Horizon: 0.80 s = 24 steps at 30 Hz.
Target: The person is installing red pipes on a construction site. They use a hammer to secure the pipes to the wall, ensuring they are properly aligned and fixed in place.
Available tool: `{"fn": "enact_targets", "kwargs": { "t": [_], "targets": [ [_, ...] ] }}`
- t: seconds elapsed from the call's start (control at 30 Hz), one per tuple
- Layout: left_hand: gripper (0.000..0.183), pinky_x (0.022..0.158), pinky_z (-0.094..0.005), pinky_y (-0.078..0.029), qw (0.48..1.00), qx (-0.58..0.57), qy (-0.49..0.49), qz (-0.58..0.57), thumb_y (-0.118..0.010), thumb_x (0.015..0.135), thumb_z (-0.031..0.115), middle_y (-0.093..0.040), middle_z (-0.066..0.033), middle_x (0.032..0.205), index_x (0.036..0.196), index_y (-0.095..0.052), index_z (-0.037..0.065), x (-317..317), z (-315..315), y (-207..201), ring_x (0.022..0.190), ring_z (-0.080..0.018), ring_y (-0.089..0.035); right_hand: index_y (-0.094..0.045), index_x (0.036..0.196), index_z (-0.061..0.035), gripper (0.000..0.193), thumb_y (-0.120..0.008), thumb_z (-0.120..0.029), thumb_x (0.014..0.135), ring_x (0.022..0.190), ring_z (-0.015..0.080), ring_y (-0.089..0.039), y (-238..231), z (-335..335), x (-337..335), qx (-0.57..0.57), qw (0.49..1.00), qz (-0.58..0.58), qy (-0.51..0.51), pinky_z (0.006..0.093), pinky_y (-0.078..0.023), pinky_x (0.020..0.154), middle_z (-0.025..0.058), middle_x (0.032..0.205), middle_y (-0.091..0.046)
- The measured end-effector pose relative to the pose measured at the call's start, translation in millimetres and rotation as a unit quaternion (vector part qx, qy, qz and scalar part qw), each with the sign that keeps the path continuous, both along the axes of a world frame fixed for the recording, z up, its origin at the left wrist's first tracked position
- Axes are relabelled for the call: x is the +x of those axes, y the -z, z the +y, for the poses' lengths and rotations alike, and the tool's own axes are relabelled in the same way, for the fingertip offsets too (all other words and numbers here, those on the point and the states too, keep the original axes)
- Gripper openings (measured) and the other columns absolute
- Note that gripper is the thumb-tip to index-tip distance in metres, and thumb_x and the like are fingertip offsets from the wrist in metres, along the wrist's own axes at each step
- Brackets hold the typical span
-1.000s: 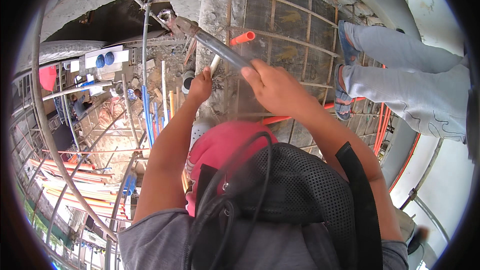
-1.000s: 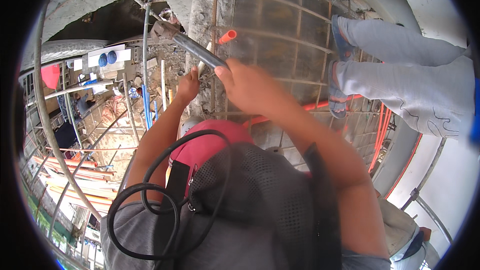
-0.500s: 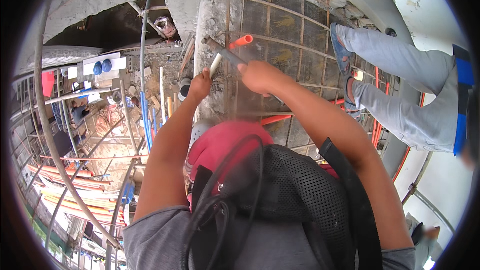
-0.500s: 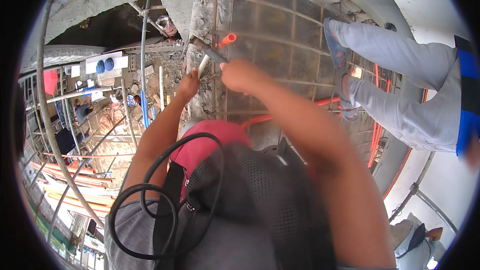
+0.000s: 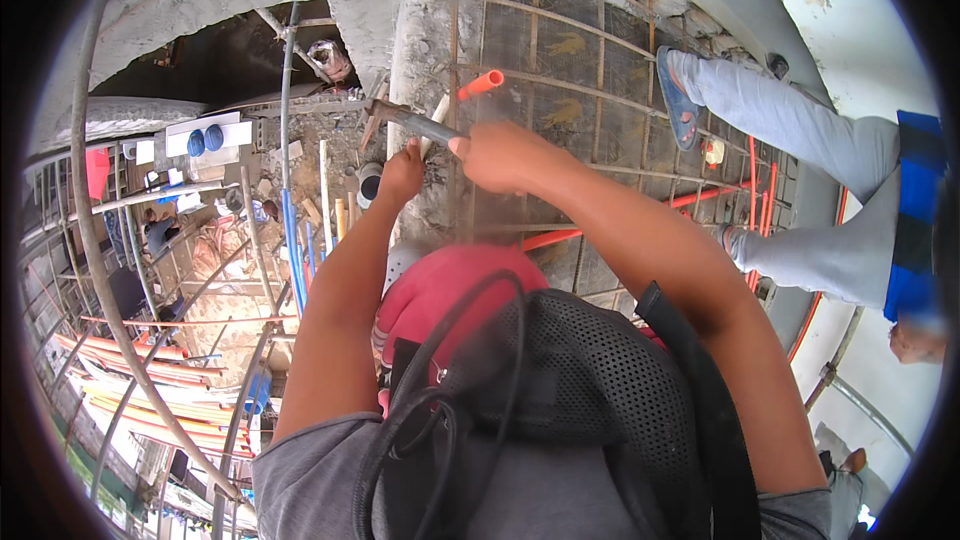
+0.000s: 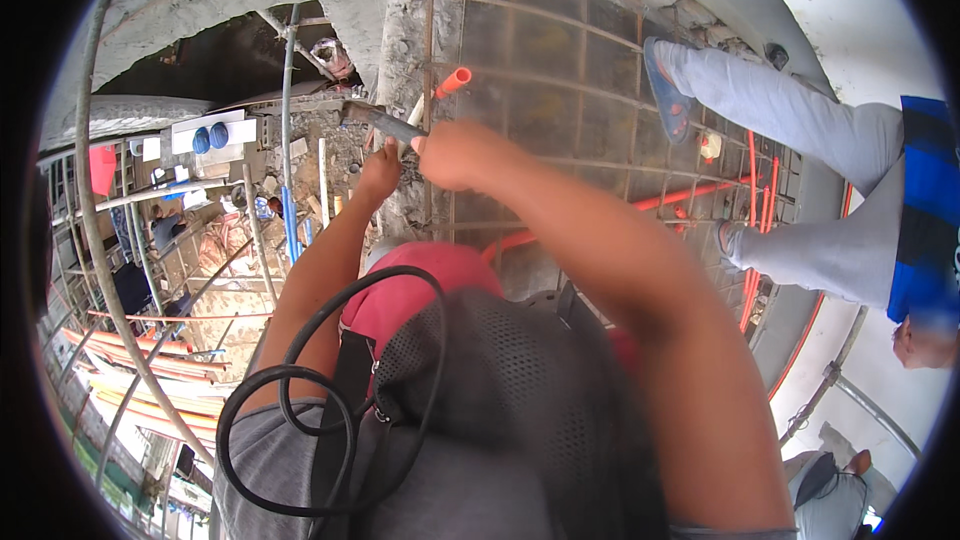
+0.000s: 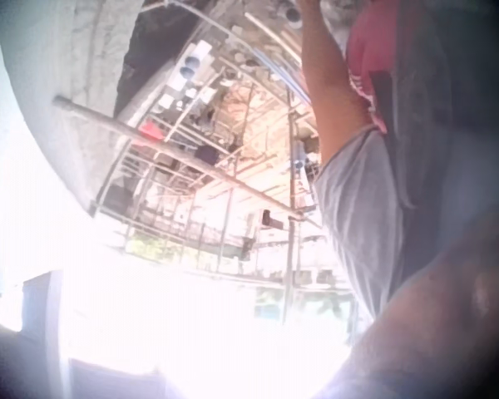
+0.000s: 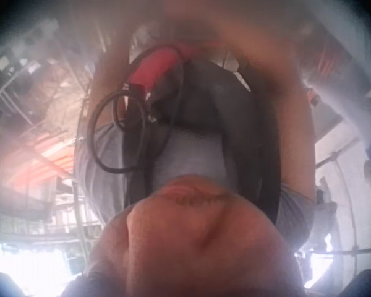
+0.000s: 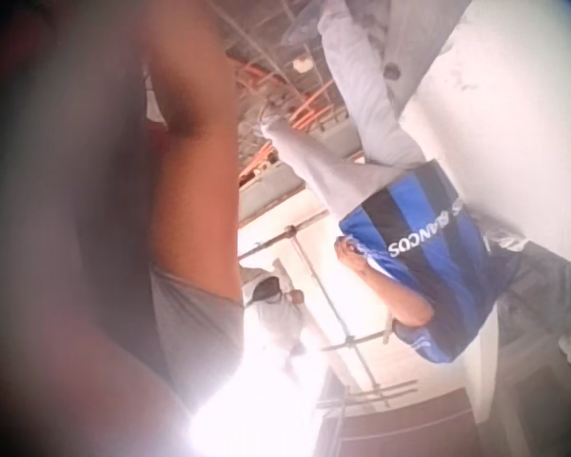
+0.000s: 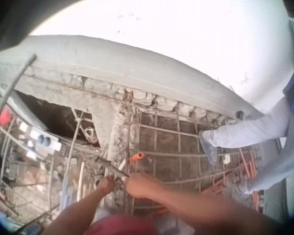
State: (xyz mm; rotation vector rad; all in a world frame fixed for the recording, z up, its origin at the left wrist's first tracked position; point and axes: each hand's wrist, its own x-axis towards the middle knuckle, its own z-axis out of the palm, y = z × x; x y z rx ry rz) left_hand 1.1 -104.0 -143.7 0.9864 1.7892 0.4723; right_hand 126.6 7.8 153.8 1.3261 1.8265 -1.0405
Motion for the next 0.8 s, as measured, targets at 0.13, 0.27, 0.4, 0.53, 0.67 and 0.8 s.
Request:
{"fn": "enact_targets", "kwargs": {
  "t": [0.13, 0.27, 0.4, 0.53, 0.67, 0.8],
  "targets": [
    [0.072, 0.103, -0.0629, -0.05, 1.0, -0.004, 0.003, -0.013, -0.024, 0.117, 0.048, -0.071, -0.0393, 0.114, 0.113, -0.073, -0.004, -0.8, -0.4, 0.5, 0.114, -0.0593, -0.065, -0.069, 0.12, 0.0048, 0.055, -0.038, -0.04, 0.116, 0.089, 0.0443, -0.076, -1.0, -12.6, -0.7, 0.123, 0.985, 0.12, -0.009, 0.0564, -0.059, 0.081, 0.0266, 0.098, -0.076],
    [0.072, 0.103, -0.0634, -0.051, 0.996, 0.004, 0.038, 0.076, -0.023, 0.118, 0.047, -0.072, -0.039, 0.112, 0.11, -0.072, -0.006, 2.9, -0.1, -11.3, 0.112, -0.0576, -0.067, -0.066, 0.122, 0.0037, 0.053, -0.037, -0.04, 0.116, 0.09, 0.0456, -0.075, -10.0, 2.2, 5.2, 0.078, 0.996, 0.017, 0.048, 0.0563, -0.059, 0.082, 0.028, 0.103, -0.075],
    [0.071, 0.099, -0.0632, -0.054, 0.996, 0.021, 0.034, 0.079, -0.023, 0.118, 0.045, -0.073, -0.0374, 0.11, 0.109, -0.072, -0.006, 2.1, 3.4, -13.8, 0.108, -0.0573, -0.069, -0.064, 0.126, 0.0039, 0.052, -0.037, -0.039, 0.117, 0.079, 0.0388, -0.076, -12.7, 19.0, 6.0, -0.008, 0.997, -0.04, 0.058, 0.0502, -0.06, 0.071, 0.0248, 0.099, -0.075],
    [0.067, 0.094, -0.0628, -0.056, 0.993, 0.052, 0.064, 0.087, -0.023, 0.119, 0.042, -0.073, -0.0359, 0.107, 0.111, -0.07, -0.005, 1.3, -0.8, -4.0, 0.102, -0.057, -0.07, -0.066, 0.12, 0.0047, 0.059, -0.031, -0.043, 0.117, 0.058, 0.0312, -0.069, -0.9, 8.5, 7.8, 0.154, 0.982, 0.111, -0.015, 0.0465, -0.058, 0.06, 0.0195, 0.083, -0.069],
    [0.064, 0.09, -0.0613, -0.057, 0.992, 0.036, 0.064, 0.107, -0.024, 0.119, 0.04, -0.073, -0.0352, 0.106, 0.107, -0.068, -0.005, -1.3, 3.3, 2.5, 0.1, -0.0547, -0.071, -0.064, 0.119, 0.0059, 0.059, -0.032, -0.044, 0.117, 0.054, 0.0291, -0.065, 7.4, 14.1, 17.8, -0.021, 0.999, -0.007, 0.049, 0.0473, -0.055, 0.057, 0.0154, 0.074, -0.064],
    [0.068, 0.094, -0.0566, -0.056, 0.986, -0.145, 0.034, -0.078, -0.031, 0.117, 0.049, -0.074, -0.0334, 0.114, 0.111, -0.071, -0.005, -10.7, 11.3, -2.5, 0.104, -0.0504, -0.072, -0.061, 0.122, 0.0047, 0.058, -0.035, -0.047, 0.117, 0.051, 0.0227, -0.06, -0.6, 4.6, 37.1, -0.052, 0.993, -0.006, 0.108, 0.0414, -0.052, 0.052, 0.0088, 0.068, -0.055]
  ]
}}
